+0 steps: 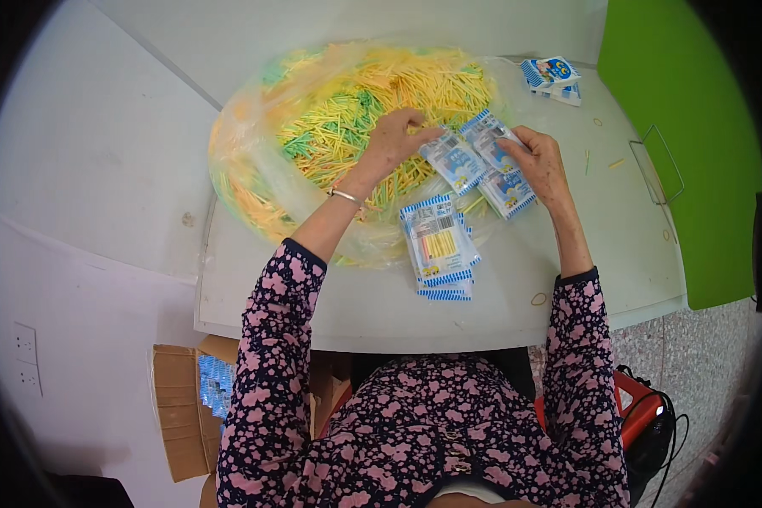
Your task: Packaging small packets by securing them with rubber bands and placing them into a cardboard box.
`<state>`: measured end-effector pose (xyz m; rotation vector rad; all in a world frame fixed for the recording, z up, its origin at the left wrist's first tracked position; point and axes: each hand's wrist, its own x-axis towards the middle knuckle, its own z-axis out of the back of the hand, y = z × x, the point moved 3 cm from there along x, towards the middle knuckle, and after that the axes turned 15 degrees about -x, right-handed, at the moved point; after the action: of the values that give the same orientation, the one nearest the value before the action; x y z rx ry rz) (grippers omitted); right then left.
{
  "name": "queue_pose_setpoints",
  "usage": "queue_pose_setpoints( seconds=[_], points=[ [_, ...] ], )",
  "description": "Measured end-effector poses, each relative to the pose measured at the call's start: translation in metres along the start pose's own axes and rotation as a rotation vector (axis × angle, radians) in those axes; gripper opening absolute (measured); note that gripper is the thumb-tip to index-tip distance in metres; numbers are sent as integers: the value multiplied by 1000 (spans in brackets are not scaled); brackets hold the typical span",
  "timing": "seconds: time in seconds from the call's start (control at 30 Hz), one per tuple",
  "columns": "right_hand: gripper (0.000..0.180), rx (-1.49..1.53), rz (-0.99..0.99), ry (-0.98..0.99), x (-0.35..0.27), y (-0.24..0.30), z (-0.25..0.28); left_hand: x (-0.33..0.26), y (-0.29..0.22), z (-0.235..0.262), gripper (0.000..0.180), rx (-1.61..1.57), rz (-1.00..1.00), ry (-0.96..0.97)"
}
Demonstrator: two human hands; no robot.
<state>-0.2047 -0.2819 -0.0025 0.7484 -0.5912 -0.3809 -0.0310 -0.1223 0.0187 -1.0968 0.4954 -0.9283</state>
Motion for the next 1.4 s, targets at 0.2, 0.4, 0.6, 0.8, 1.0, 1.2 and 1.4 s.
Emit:
queue_pose_setpoints(
  seconds=[0.2, 0.4, 0.6, 0.8, 1.0, 1.2, 1.4],
  points=[
    [20, 324, -45, 192, -2, 33, -9, -15, -50, -14, 27, -126, -326, 65],
    [18, 141, 46, 223, 3, 49, -12, -30, -60, -9, 16, 146, -387, 13],
    [21, 279, 61, 277, 7, 76, -23, -38, -65, 19, 16, 224, -423, -39],
    [24, 161, 120, 238, 13, 65, -25, -35, -45, 51, 22, -24, -354, -39],
    [25, 288, 30, 193, 4, 55, -14, -61, 33, 75, 39, 963, -222, 184],
    [23, 345, 19, 181, 0, 54, -15, -63, 53, 63, 41, 1124, -222, 150],
    [24, 315, -8, 183, -2, 53, -14, -55, 65, 60, 34, 1141, -51, 117]
  ],
)
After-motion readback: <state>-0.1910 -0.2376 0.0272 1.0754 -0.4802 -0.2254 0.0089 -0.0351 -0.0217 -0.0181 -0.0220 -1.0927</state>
